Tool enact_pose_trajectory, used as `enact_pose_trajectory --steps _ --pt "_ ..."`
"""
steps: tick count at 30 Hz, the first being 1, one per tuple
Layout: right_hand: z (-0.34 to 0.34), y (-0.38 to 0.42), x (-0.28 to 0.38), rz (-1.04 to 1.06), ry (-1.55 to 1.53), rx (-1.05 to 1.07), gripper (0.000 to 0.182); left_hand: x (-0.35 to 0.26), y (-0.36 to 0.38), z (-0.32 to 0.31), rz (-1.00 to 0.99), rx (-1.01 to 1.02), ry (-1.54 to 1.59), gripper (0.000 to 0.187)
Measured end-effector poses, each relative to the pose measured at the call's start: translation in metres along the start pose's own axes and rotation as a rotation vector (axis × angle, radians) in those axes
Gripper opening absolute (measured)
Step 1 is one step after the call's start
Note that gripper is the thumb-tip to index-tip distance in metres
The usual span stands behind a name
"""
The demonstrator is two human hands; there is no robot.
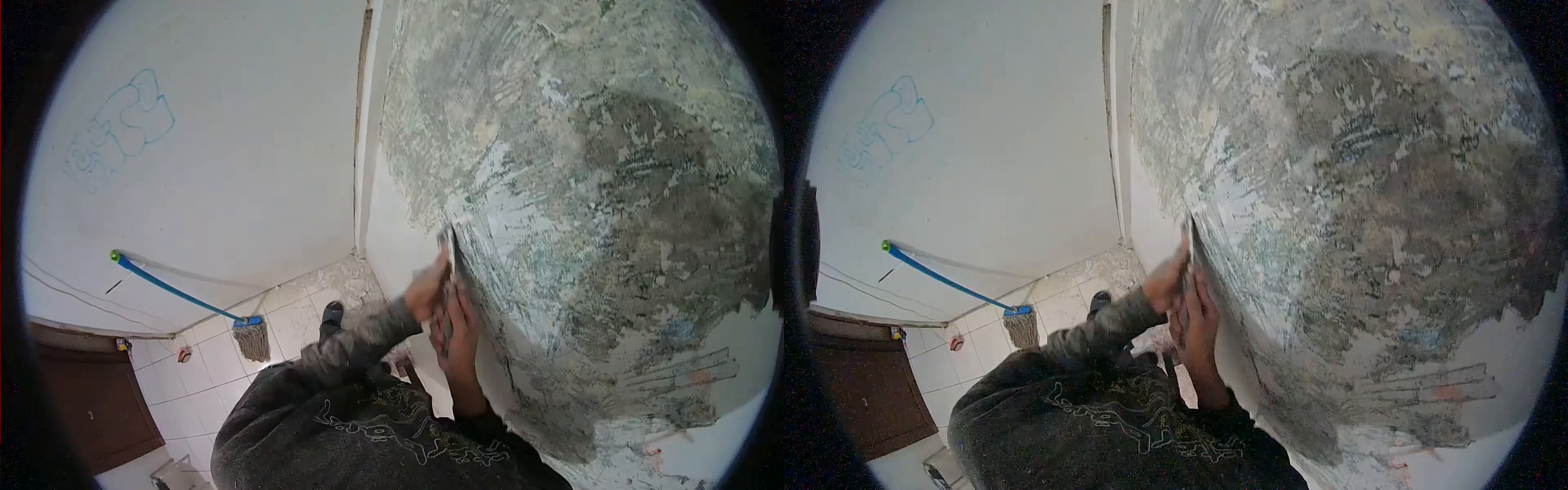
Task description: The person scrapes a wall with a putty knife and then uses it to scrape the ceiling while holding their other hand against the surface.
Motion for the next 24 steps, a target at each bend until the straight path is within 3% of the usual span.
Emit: enact_pose_trajectory --steps 1,3,5,6,9,10,13,15,17,20,23,24 --pt "-0.006 0.001 0.002 0.000 -0.007 -0.014 0.042 -0.033 0.019 -0.006 0.238 0.079 -0.039 0.060" --pt "-0.018 -0.001 0.003 0.007 -0.021 -0.029 0.042 -0.020 0.004 0.005 0.232 0.062 0.142 0.055" --pt "-0.006 0.016 -0.005 0.013 0.017 -0.042 0.041 0.012 0.005 0.010 0.116 0.027 0.088 0.051" --pt "-0.002 0.025 -0.005 0.018 0.054 -0.052 0.041 0.010 0.021 -0.005 0.152 0.093 0.125 0.054" --pt "-0.004 0.012 0.003 0.009 0.059 -0.053 0.039 0.006 0.003 -0.004 0.091 0.022 0.210 0.048" --pt "-0.012 -0.005 0.008 0.019 0.032 -0.027 0.038 -0.012 -0.003 0.007 -0.031 0.122 0.011 0.048" --pt "-0.027 -0.016 0.004 0.059 0.019 -0.047 0.035 -0.042 -0.009 0.012 0.188 0.070 0.102 0.050" --pt "-0.015 -0.005 -0.014 0.098 0.070 -0.087 0.036 -0.027 0.013 0.000 -0.003 0.051 -0.070 0.050" --pt "-0.013 0.015 -0.013 0.116 0.052 -0.098 0.036 0.002 0.021 -0.010 0.146 0.081 0.110 0.049" --pt "-0.006 0.025 -0.008 0.196 0.122 -0.033 0.035 -0.005 0.021 -0.015 0.072 0.106 0.054 0.054" --pt "-0.022 -0.001 -0.003 0.152 0.069 -0.027 0.037 -0.035 0.005 -0.005 0.117 0.240 0.091 0.052" --pt "-0.030 0.002 -0.002 0.162 0.029 -0.056 0.039 -0.029 0.007 -0.004 0.121 0.202 0.069 0.052"
Point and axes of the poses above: each hand's wrist, its own y-axis away from the middle knuckle, its own z-axis out of the back of the hand, x = y × z, the point moved 1 cm from there along -y, towards the middle knuckle, and after that the axes turned 4 degrees about y, right-handed, at the moved point
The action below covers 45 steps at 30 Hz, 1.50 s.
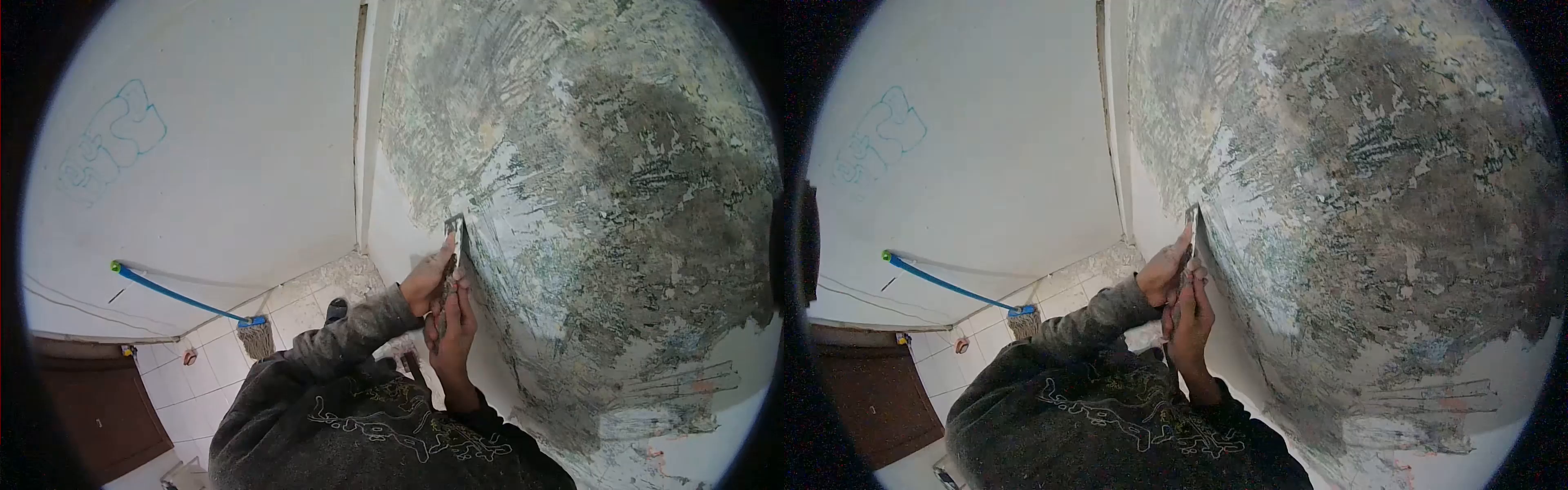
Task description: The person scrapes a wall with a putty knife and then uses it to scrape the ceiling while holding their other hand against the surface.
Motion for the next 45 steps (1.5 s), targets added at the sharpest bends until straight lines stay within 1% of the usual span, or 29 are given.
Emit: enact_pose_trajectory --steps 3,4,7,8,10,11,12,13,15,16,18,19,21,22,24,25,27,28,31,32,33,35,38,39,40,41,42,43,45 --pt "0.013 0.029 -0.002 0.015 0.026 -0.028 0.040 0.026 0.010 -0.005 -0.011 -0.118 -0.064 0.052" --pt "0.014 0.032 0.003 0.101 0.201 -0.032 0.039 0.030 0.014 -0.014 0.059 -0.121 0.052 0.051" --pt "0.020 0.012 0.007 -0.072 -0.050 0.007 0.038 0.014 0.004 -0.013 -0.076 -0.115 -0.027 0.050" --pt "0.016 -0.002 0.006 -0.058 -0.061 0.010 0.037 -0.007 0.010 -0.021 -0.040 -0.159 -0.097 0.051" --pt "0.011 0.004 0.004 -0.070 -0.128 0.022 0.037 -0.008 0.015 -0.024 -0.141 -0.160 -0.202 0.050" --pt "0.009 0.003 0.006 -0.071 -0.161 0.035 0.037 -0.001 0.013 -0.019 -0.124 -0.151 -0.158 0.050" --pt "0.016 0.012 0.004 0.015 0.021 0.046 0.036 0.007 0.010 -0.015 -0.107 -0.143 -0.114 0.050" --pt "0.023 0.021 0.004 0.102 0.201 0.040 0.036 0.024 0.013 -0.015 -0.005 -0.162 -0.014 0.051" --pt "0.027 0.028 0.011 -0.100 -0.255 0.064 0.035 0.037 0.007 -0.011 -0.008 -0.162 0.012 0.054" --pt "0.027 0.020 0.013 -0.149 -0.251 0.034 0.034 0.023 0.011 -0.018 -0.002 -0.173 -0.049 0.054" --pt "0.016 -0.009 0.014 -0.098 -0.214 0.087 0.035 -0.024 0.021 -0.037 0.009 -0.187 -0.174 0.055" --pt "0.012 -0.017 0.012 -0.068 -0.193 0.121 0.036 -0.022 0.022 -0.035 0.027 -0.195 -0.175 0.057" --pt "0.010 -0.008 0.009 -0.062 -0.187 0.081 0.031 -0.023 0.017 -0.024 0.042 -0.212 -0.183 0.063" --pt "0.013 0.006 0.006 -0.063 -0.182 0.050 0.029 0.002 0.006 -0.016 -0.071 -0.213 -0.094 0.055" --pt "0.025 0.027 0.001 -0.059 -0.175 0.004 0.026 0.015 0.023 -0.036 -0.222 -0.192 -0.257 0.055" --pt "0.028 0.019 0.003 -0.019 -0.123 0.046 0.027 0.023 0.018 -0.035 -0.082 -0.185 -0.032 0.055" --pt "0.032 0.008 0.004 0.044 -0.032 0.085 0.030 0.000 0.015 -0.030 -0.042 -0.131 -0.088 0.052" --pt "0.023 -0.002 0.008 0.178 0.184 0.137 0.031 -0.010 0.014 -0.032 -0.028 -0.097 -0.120 0.051" --pt "0.010 0.010 0.012 -0.010 -0.105 0.038 0.032 -0.011 0.021 -0.039 0.010 -0.188 -0.032 0.048" --pt "0.026 0.013 0.000 0.153 0.221 0.068 0.034 0.018 0.008 -0.020 -0.084 -0.131 0.020 0.048" --pt "0.042 0.017 -0.012 0.324 0.540 0.047 0.036 0.026 0.020 -0.033 -0.064 -0.185 0.011 0.048" --pt "0.034 0.033 0.010 0.019 0.041 0.057 0.037 0.022 0.024 -0.047 -0.078 -0.226 0.014 0.047" --pt "0.020 0.004 0.011 0.012 -0.004 0.063 0.037 0.011 -0.002 0.001 0.002 -0.021 -0.052 0.048" --pt "0.014 -0.001 0.011 0.007 -0.033 0.083 0.038 0.010 0.001 -0.002 -0.009 -0.078 -0.059 0.046" --pt "0.012 0.002 0.010 -0.014 -0.101 0.058 0.039 0.010 0.004 -0.008 -0.022 -0.135 -0.064 0.046" --pt "0.013 0.008 0.009 -0.006 -0.068 0.031 0.038 0.006 0.007 -0.017 -0.043 -0.190 -0.072 0.047" --pt "0.019 0.018 0.007 0.005 -0.034 0.008 0.038 0.012 0.016 -0.033 -0.092 -0.120 -0.027 0.046" --pt "0.027 0.029 0.003 0.008 0.003 -0.018 0.037 0.021 0.018 -0.039 -0.025 -0.200 0.053 0.047" --pt "0.049 0.015 -0.011 0.217 0.343 0.049 0.039 0.021 0.014 -0.032 -0.022 -0.117 -0.033 0.048"
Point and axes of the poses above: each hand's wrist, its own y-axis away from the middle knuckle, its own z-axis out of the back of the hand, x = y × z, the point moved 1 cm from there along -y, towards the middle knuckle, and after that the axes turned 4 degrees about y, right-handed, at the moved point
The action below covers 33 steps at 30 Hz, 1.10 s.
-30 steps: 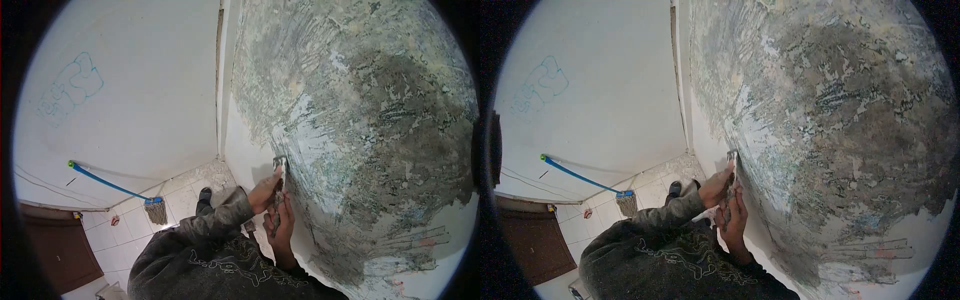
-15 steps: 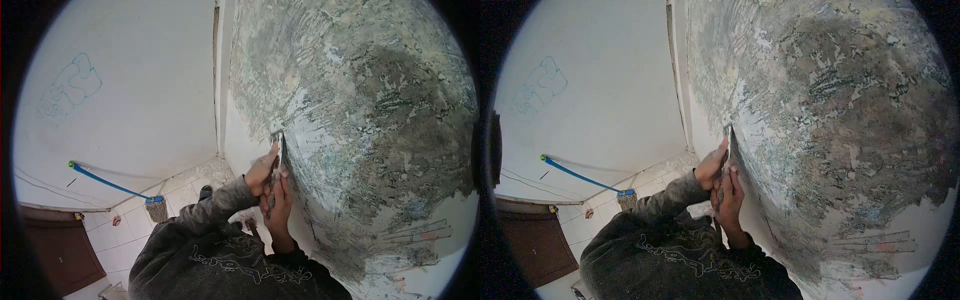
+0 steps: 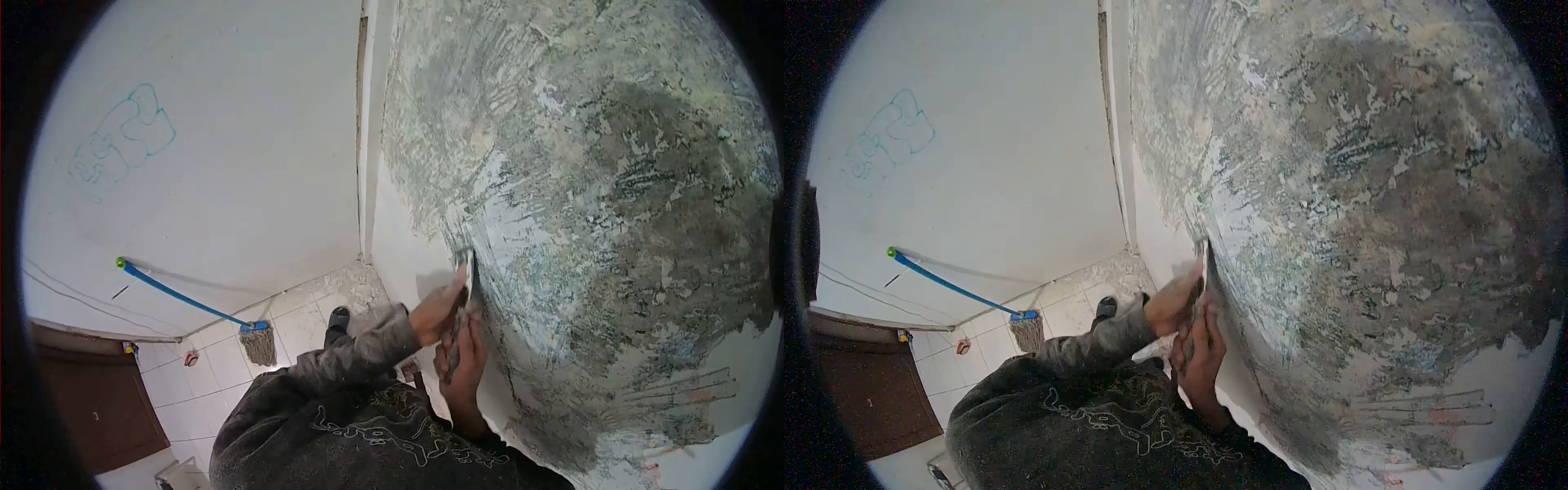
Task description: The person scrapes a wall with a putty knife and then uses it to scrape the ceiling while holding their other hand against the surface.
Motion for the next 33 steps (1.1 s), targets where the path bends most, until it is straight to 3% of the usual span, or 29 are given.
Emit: enact_pose_trajectory --steps 1,3,5,7,12,14,15,18,19,23,26,27,30,33 --pt "-0.002 -0.011 0.003 0.036 0.044 0.025 0.040 -0.011 0.004 0.000 0.021 0.046 -0.023 0.049" --pt "-0.019 -0.026 0.027 -0.169 -0.423 0.061 0.041 -0.046 0.004 -0.002 0.051 0.146 -0.071 0.050" --pt "-0.022 -0.013 0.036 0.118 0.084 0.021 0.038 -0.033 0.002 0.001 -0.086 0.029 -0.226 0.051" --pt "-0.023 0.004 0.032 -0.120 -0.277 -0.010 0.033 -0.011 0.005 -0.008 -0.009 -0.036 0.037 0.053" --pt "-0.013 -0.014 0.014 -0.009 0.014 -0.046 0.036 -0.018 -0.006 0.007 -0.009 -0.020 -0.055 0.056" --pt "-0.033 -0.013 0.036 -0.269 -0.538 -0.032 0.036 -0.029 -0.003 0.005 0.018 -0.026 -0.031 0.057" --pt "-0.029 -0.007 0.042 -0.307 -0.560 -0.059 0.037 -0.023 0.000 0.001 -0.026 -0.061 -0.061 0.058" --pt "-0.013 -0.002 0.036 -0.273 -0.528 -0.003 0.037 -0.017 0.006 -0.011 0.033 -0.052 0.047 0.058" --pt "-0.012 -0.008 0.036 -0.264 -0.501 0.019 0.038 -0.017 0.001 -0.007 -0.044 -0.015 -0.053 0.058" --pt "-0.027 -0.016 0.046 -0.287 -0.664 0.032 0.043 -0.050 0.020 -0.017 0.029 -0.056 -0.158 0.058" --pt "-0.016 0.003 0.045 -0.348 -0.672 0.031 0.038 -0.017 0.012 -0.015 -0.046 -0.051 -0.008 0.060" --pt "-0.014 0.001 0.040 -0.280 -0.694 0.044 0.038 -0.017 0.009 -0.016 -0.091 0.030 -0.012 0.060" --pt "-0.019 -0.017 0.034 -0.305 -0.693 0.051 0.040 -0.039 0.012 -0.012 0.024 -0.039 -0.131 0.056" --pt "-0.020 -0.005 0.032 -0.310 -0.718 0.022 0.039 -0.035 0.013 -0.011 -0.027 -0.041 -0.120 0.055"
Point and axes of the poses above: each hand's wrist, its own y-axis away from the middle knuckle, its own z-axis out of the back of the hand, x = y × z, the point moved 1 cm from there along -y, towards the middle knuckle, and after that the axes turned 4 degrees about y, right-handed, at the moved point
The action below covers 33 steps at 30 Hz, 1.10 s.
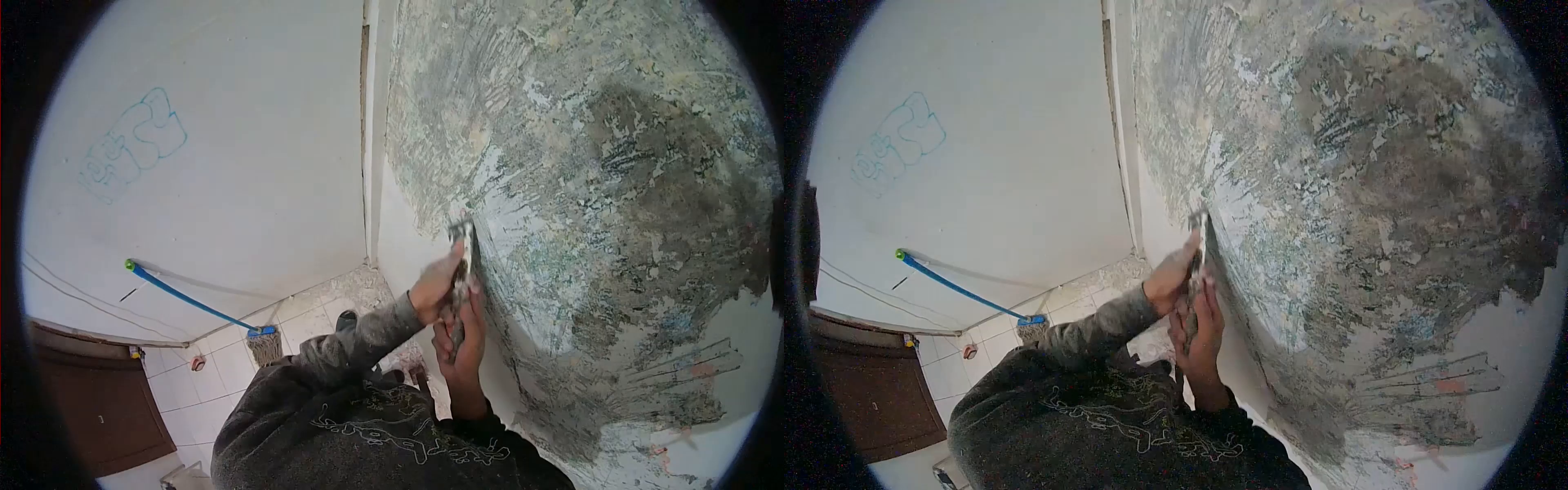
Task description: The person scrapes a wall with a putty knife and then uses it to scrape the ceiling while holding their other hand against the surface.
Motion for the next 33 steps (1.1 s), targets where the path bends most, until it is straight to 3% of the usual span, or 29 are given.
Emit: enact_pose_trajectory --steps 2,4,6,9,13,14,17,19,21,23,24,26,29,30,33 --pt "0.005 0.007 -0.002 0.030 0.013 0.020 0.037 0.014 -0.001 -0.002 -0.076 0.018 -0.013 0.053" --pt "0.005 -0.001 0.004 0.248 0.473 0.082 0.037 0.011 -0.003 -0.004 -0.059 0.018 0.017 0.052" --pt "-0.002 -0.007 0.005 0.012 0.053 -0.007 0.036 0.008 -0.010 0.001 -0.018 0.056 0.088 0.051" --pt "-0.005 -0.005 0.003 0.053 -0.071 0.094 0.038 0.004 -0.005 0.001 -0.024 0.008 0.061 0.050" --pt "-0.002 0.000 0.007 0.132 0.212 -0.015 0.035 0.021 -0.012 0.008 0.000 0.089 0.131 0.051" --pt "-0.004 -0.007 0.008 0.112 0.193 -0.002 0.036 0.016 -0.019 0.005 -0.092 -0.031 0.044 0.053" --pt "-0.010 -0.024 0.008 0.092 0.169 -0.016 0.038 -0.010 -0.021 0.012 0.028 0.059 0.175 0.058" --pt "-0.009 -0.013 0.001 0.129 0.221 -0.056 0.038 -0.005 -0.009 0.003 0.029 0.024 0.094 0.058" --pt "-0.002 -0.013 -0.002 0.298 0.541 -0.025 0.036 0.019 -0.011 0.001 0.038 0.020 0.170 0.059" --pt "-0.005 -0.009 0.005 0.163 0.375 0.021 0.033 0.014 -0.018 0.011 0.078 0.034 0.138 0.056" --pt "-0.019 -0.015 0.009 0.079 0.216 -0.074 0.035 0.001 -0.020 0.018 0.114 0.052 0.125 0.055" --pt "-0.025 -0.020 0.003 0.050 0.234 -0.083 0.037 -0.002 -0.028 0.025 0.074 0.066 0.148 0.054" --pt "-0.019 -0.013 -0.004 0.090 0.247 -0.112 0.036 0.019 -0.028 0.022 0.073 -0.077 0.102 0.061" --pt "-0.022 -0.010 -0.001 0.108 0.245 -0.133 0.034 0.020 -0.025 0.014 0.127 -0.093 0.247 0.062" --pt "-0.027 -0.018 -0.003 0.096 0.263 -0.137 0.035 0.002 -0.028 0.029 0.099 0.019 0.093 0.056"
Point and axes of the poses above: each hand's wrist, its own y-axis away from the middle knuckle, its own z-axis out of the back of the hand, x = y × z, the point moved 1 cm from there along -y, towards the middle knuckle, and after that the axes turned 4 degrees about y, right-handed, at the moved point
